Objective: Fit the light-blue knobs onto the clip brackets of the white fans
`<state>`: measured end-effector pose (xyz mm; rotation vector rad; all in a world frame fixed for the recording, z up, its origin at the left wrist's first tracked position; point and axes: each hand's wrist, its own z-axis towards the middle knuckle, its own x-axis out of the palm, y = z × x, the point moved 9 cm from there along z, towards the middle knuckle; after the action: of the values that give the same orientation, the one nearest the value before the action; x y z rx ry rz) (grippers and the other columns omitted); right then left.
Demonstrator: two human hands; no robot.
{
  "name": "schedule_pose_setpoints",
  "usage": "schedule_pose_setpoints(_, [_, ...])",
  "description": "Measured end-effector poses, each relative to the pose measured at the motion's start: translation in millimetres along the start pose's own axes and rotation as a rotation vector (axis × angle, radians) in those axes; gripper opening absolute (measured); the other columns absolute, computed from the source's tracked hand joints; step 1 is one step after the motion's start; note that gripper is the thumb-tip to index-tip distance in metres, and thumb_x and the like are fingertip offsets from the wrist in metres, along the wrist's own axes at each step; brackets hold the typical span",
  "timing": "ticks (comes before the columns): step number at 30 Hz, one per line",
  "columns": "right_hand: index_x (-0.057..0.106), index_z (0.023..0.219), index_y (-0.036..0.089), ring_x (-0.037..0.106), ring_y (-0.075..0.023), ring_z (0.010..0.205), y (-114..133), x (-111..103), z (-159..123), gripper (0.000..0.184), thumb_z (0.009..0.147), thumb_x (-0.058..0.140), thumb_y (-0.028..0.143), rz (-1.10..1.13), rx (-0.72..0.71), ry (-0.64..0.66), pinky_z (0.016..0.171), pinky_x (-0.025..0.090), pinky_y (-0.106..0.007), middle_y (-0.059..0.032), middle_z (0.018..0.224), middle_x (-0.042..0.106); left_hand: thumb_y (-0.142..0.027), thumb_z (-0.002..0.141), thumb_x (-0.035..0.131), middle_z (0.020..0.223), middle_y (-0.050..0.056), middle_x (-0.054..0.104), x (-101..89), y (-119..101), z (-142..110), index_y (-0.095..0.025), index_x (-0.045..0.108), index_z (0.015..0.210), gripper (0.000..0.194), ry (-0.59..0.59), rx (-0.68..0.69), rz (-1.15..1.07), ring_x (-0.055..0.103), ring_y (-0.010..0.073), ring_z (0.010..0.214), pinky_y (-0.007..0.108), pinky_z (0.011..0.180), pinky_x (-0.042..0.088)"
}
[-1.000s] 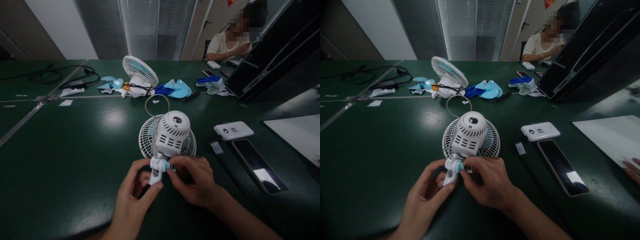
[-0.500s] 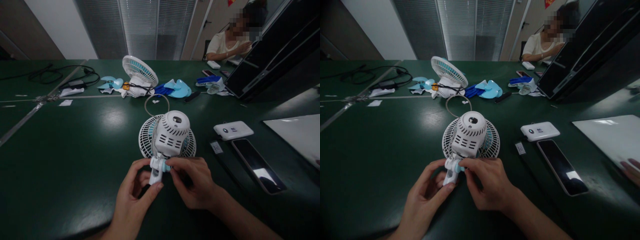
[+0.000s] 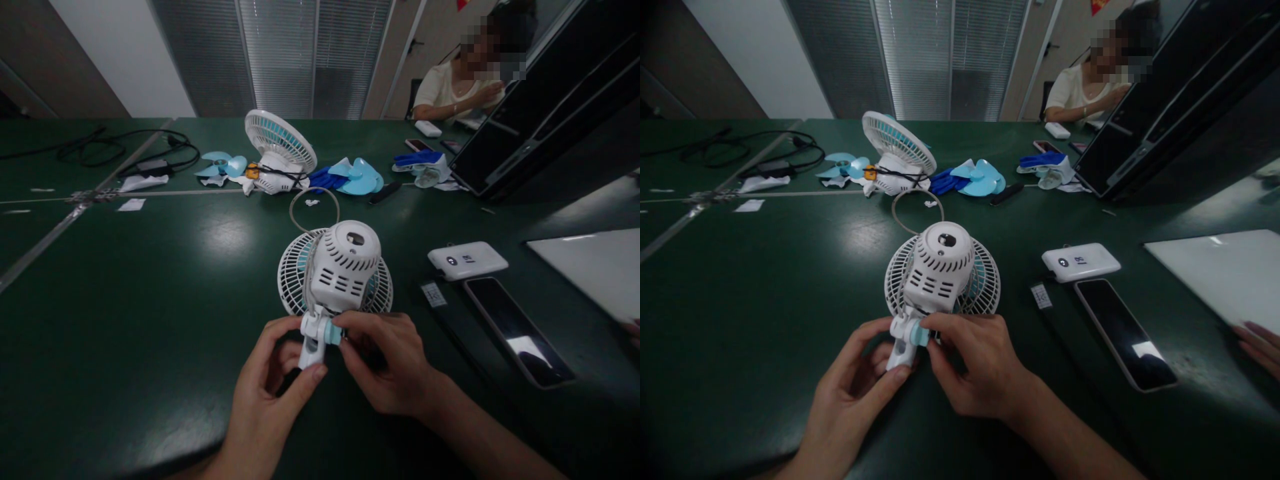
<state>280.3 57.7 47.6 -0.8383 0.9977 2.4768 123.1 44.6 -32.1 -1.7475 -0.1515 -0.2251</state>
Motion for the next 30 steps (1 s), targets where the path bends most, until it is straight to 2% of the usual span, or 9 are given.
schedule_pose_setpoints(11, [0.059,0.116,0.022,0.058,-0.0087,0.051,-2.2,0.5,-1.4,0.026,0.091,0.058,0.018,-0.025,0.024,-0.002,0.054,0.045,-0.025,0.0066,0.069,0.063,-0.025,0.082,0.082,0.101,0.003,0.074,-0.5,1.5,-1.8,-0.024,0.063,0.12,0.043,-0.01,-0.001,0.003,0.071,0.014,0.083,0.023,0.079,0.058])
schedule_pose_setpoints(30, [0.06,0.116,0.021,0.055,-0.007,0.05,-8.2,0.9,-3.9,0.026,0.09,0.064,0.02,0.018,0.057,-0.007,0.052,0.042,-0.024,0.0085,0.066,0.056,-0.028,0.084,0.081,0.093,-0.002,0.073,3.4,1.4,-1.1,-0.025,0.06,0.12,0.042,0.023,-0.003,-0.014,0.07,0.0101,0.083,0.016,0.078,0.055])
